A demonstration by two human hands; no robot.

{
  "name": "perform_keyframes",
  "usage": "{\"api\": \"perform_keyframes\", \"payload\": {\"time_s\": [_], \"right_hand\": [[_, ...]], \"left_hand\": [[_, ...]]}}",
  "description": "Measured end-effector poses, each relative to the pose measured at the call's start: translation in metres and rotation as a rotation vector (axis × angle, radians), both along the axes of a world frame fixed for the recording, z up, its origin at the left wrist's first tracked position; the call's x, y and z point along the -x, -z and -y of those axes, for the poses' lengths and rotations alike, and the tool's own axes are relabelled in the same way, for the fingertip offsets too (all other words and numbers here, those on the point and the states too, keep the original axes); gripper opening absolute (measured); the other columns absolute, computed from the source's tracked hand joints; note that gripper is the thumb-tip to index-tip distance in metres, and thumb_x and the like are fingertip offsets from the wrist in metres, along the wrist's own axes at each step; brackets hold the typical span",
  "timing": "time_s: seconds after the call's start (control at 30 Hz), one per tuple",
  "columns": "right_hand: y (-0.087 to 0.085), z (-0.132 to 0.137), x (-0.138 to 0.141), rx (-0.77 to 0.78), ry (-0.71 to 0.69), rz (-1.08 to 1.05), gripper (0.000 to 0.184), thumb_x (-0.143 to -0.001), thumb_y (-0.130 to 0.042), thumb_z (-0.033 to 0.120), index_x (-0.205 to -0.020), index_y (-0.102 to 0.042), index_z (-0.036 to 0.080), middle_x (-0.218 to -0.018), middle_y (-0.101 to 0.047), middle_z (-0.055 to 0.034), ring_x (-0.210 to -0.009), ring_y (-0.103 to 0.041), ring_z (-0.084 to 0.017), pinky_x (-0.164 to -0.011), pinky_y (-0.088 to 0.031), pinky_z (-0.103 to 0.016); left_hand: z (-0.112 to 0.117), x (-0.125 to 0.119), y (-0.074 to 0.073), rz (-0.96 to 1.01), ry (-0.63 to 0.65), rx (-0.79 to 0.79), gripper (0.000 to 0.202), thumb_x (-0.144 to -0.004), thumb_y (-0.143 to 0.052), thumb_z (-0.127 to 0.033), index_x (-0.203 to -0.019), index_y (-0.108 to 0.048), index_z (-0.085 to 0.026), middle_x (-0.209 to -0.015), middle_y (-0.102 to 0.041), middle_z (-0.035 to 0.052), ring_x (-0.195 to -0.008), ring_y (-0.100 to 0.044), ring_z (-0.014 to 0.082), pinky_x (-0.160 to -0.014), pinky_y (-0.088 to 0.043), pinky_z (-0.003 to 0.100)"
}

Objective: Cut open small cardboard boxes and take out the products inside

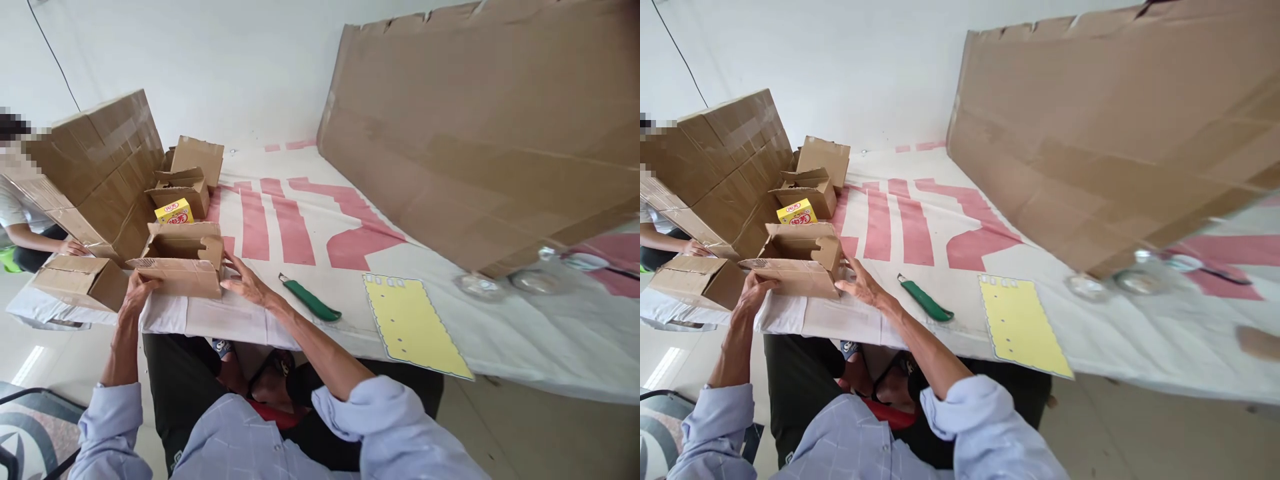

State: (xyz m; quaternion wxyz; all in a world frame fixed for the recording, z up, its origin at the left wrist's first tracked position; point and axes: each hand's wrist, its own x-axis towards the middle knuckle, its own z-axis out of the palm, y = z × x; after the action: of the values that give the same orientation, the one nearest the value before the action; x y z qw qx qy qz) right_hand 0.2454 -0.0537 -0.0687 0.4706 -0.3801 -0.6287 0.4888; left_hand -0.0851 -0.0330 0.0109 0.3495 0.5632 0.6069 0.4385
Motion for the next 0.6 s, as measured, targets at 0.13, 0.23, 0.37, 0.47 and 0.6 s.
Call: {"api": "perform_keyframes", "payload": {"time_s": [0.13, 0.23, 0.37, 0.47, 0.6], "right_hand": [[0.002, -0.033, 0.026, -0.047, 0.029, 0.059, 0.089, -0.091, -0.073, 0.038, -0.173, -0.039, 0.033, -0.174, -0.049, -0.0122, -0.161, -0.046, -0.033, -0.131, -0.042, -0.060], [0.010, -0.047, 0.037, -0.123, 0.044, 0.115, 0.082, -0.094, -0.071, 0.035, -0.170, -0.043, 0.031, -0.169, -0.054, -0.0131, -0.158, -0.051, -0.032, -0.132, -0.041, -0.057], [0.019, -0.051, 0.041, -0.199, 0.129, 0.198, 0.072, -0.098, -0.070, 0.036, -0.166, -0.048, 0.028, -0.166, -0.057, -0.0142, -0.156, -0.053, -0.032, -0.134, -0.039, -0.056], [0.023, -0.040, 0.034, -0.248, 0.206, 0.294, 0.062, -0.101, -0.066, 0.037, -0.161, -0.054, 0.024, -0.165, -0.059, -0.0161, -0.155, -0.054, -0.033, -0.132, -0.043, -0.057], [0.026, -0.005, 0.005, -0.353, 0.348, 0.434, 0.044, -0.105, -0.060, 0.036, -0.147, -0.066, 0.023, -0.156, -0.065, -0.0160, -0.147, -0.060, -0.033, -0.126, -0.051, -0.058]], "left_hand": [[0.009, -0.001, 0.011, -0.295, -0.361, 0.003, 0.071, -0.066, -0.089, -0.046, -0.126, -0.063, -0.020, -0.123, -0.073, 0.0135, -0.107, -0.073, 0.0335, -0.094, -0.061, 0.048], [0.023, -0.011, 0.030, -0.500, -0.415, 0.015, 0.048, -0.078, -0.079, -0.058, -0.107, -0.068, -0.021, -0.102, -0.075, 0.0112, -0.098, -0.073, 0.0339, -0.087, -0.059, 0.046], [0.016, -0.040, 0.053, -0.474, -0.178, 0.054, 0.038, -0.084, -0.074, -0.063, -0.078, -0.069, -0.025, -0.076, -0.074, 0.0067, -0.087, -0.075, 0.0319, -0.074, -0.055, 0.038], [-0.012, -0.055, 0.057, -0.464, -0.100, 0.066, 0.039, -0.087, -0.071, -0.065, -0.075, -0.070, -0.027, -0.071, -0.072, 0.0063, -0.085, -0.074, 0.0326, -0.071, -0.052, 0.038], [-0.058, -0.056, 0.050, -0.461, -0.076, 0.072, 0.043, -0.088, -0.072, -0.064, -0.068, -0.066, -0.026, -0.066, -0.067, 0.0070, -0.076, -0.069, 0.0297, -0.071, -0.050, 0.039]]}}
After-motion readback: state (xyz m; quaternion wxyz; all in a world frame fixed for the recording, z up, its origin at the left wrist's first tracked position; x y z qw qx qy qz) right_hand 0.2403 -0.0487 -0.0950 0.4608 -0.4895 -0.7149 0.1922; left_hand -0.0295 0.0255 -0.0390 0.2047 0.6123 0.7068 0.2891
